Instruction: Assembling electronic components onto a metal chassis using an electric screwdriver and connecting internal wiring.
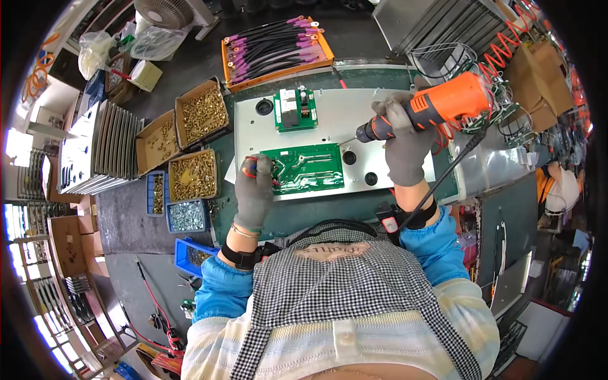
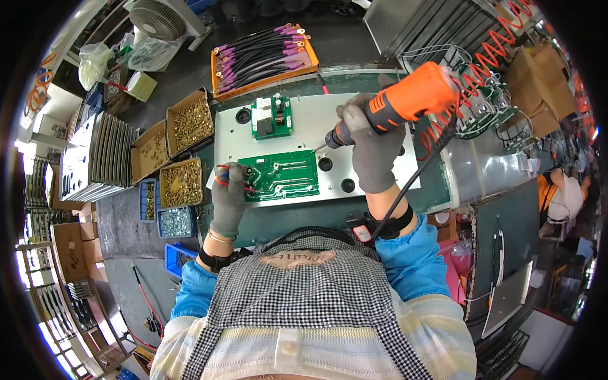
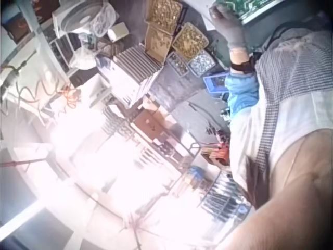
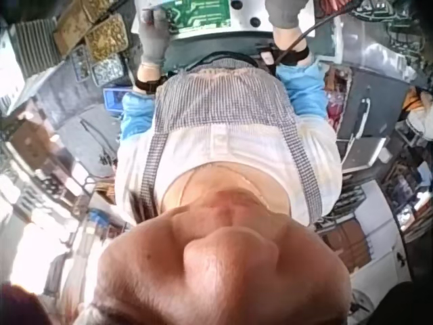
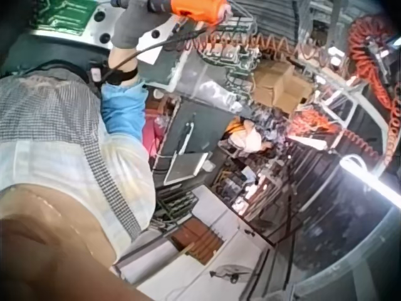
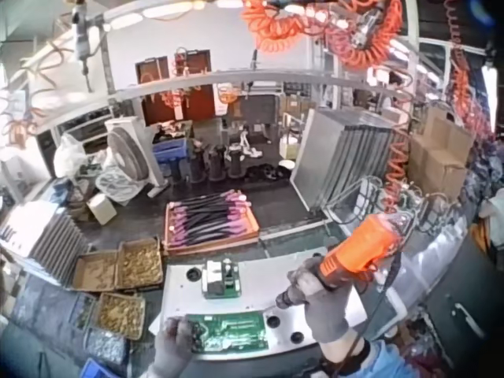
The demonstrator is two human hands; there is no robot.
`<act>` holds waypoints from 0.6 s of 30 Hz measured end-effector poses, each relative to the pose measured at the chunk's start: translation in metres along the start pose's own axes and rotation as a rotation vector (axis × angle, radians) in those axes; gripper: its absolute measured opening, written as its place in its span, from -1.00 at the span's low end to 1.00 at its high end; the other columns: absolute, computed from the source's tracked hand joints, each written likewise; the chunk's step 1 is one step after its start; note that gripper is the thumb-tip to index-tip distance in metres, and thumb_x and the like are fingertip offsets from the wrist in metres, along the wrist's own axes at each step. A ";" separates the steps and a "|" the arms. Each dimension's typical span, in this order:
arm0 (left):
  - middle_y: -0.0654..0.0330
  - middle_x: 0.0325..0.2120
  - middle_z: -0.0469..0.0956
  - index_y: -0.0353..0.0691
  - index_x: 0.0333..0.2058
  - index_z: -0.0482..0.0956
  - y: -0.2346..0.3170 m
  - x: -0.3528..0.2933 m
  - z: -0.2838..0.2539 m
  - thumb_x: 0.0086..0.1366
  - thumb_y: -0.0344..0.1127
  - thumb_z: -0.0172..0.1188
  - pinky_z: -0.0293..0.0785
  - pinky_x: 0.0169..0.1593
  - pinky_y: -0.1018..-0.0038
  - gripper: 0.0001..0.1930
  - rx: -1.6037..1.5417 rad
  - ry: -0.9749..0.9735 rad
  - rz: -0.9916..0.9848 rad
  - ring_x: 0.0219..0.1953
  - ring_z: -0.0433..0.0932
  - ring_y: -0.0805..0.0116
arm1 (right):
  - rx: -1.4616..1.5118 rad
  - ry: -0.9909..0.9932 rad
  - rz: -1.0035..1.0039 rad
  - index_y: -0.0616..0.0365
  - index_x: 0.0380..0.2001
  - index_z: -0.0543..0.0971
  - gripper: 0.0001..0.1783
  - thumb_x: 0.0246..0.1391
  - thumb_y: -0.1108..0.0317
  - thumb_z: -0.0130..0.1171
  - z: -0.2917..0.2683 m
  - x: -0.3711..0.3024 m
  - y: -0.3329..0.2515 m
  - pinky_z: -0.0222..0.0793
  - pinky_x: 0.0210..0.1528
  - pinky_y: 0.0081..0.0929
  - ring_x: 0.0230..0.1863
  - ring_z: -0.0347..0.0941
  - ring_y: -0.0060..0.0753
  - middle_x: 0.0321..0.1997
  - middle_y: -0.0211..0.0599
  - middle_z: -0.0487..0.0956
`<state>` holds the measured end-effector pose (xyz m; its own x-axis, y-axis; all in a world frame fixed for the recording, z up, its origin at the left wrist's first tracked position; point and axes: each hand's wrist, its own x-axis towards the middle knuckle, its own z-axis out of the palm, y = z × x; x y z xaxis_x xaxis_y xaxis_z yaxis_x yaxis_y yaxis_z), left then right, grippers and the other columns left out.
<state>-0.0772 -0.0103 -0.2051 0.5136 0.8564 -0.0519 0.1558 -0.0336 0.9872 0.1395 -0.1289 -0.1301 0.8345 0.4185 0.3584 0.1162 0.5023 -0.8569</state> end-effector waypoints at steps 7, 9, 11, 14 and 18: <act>0.39 -0.58 0.29 -0.20 -0.53 0.32 -0.002 0.007 -0.006 0.41 -0.04 -0.14 0.18 -0.46 0.61 -0.60 -0.070 -0.070 0.103 -0.53 0.20 0.63 | -0.009 -0.087 0.003 0.30 0.02 0.25 -0.41 -0.14 0.57 0.20 0.008 0.004 -0.003 0.43 -0.30 -0.54 -0.42 0.48 -0.53 -0.45 -0.36 0.52; 0.39 -0.58 0.28 -0.19 -0.53 0.32 -0.003 0.005 -0.007 0.41 -0.04 -0.14 0.16 -0.45 0.61 -0.60 -0.081 -0.061 0.085 -0.52 0.18 0.63 | -0.004 -0.110 0.007 0.30 0.07 0.21 -0.35 -0.14 0.56 0.20 0.008 0.004 -0.003 0.43 -0.30 -0.55 -0.41 0.48 -0.52 -0.45 -0.36 0.52; 0.39 -0.58 0.27 -0.18 -0.53 0.32 -0.004 0.003 -0.008 0.41 -0.04 -0.15 0.15 -0.45 0.61 -0.60 -0.090 -0.066 0.065 -0.51 0.17 0.63 | -0.006 -0.094 0.013 0.31 0.08 0.21 -0.34 -0.15 0.56 0.20 0.007 0.004 -0.004 0.44 -0.30 -0.53 -0.41 0.48 -0.51 -0.45 -0.35 0.52; 0.41 -0.58 0.27 -0.21 -0.47 0.36 -0.008 0.002 -0.008 0.39 -0.01 -0.08 0.18 -0.47 0.60 -0.61 -0.135 -0.072 0.110 -0.52 0.19 0.64 | 0.009 -0.088 0.003 0.31 0.09 0.20 -0.34 -0.14 0.56 0.19 0.005 0.004 -0.004 0.45 -0.28 -0.51 -0.40 0.50 -0.50 -0.45 -0.33 0.52; 0.40 -0.58 0.28 -0.19 -0.49 0.35 -0.012 0.004 -0.010 0.40 -0.03 -0.10 0.18 -0.46 0.60 -0.62 -0.119 -0.059 0.084 -0.51 0.20 0.63 | -0.028 -0.068 0.048 0.30 0.10 0.18 -0.33 -0.12 0.55 0.19 0.000 0.005 -0.005 0.47 -0.26 -0.46 -0.38 0.52 -0.44 -0.43 -0.31 0.52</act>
<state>-0.0850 -0.0013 -0.2157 0.5700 0.8212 0.0265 0.0107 -0.0397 0.9992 0.1430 -0.1291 -0.1243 0.8010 0.4925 0.3405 0.0929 0.4596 -0.8833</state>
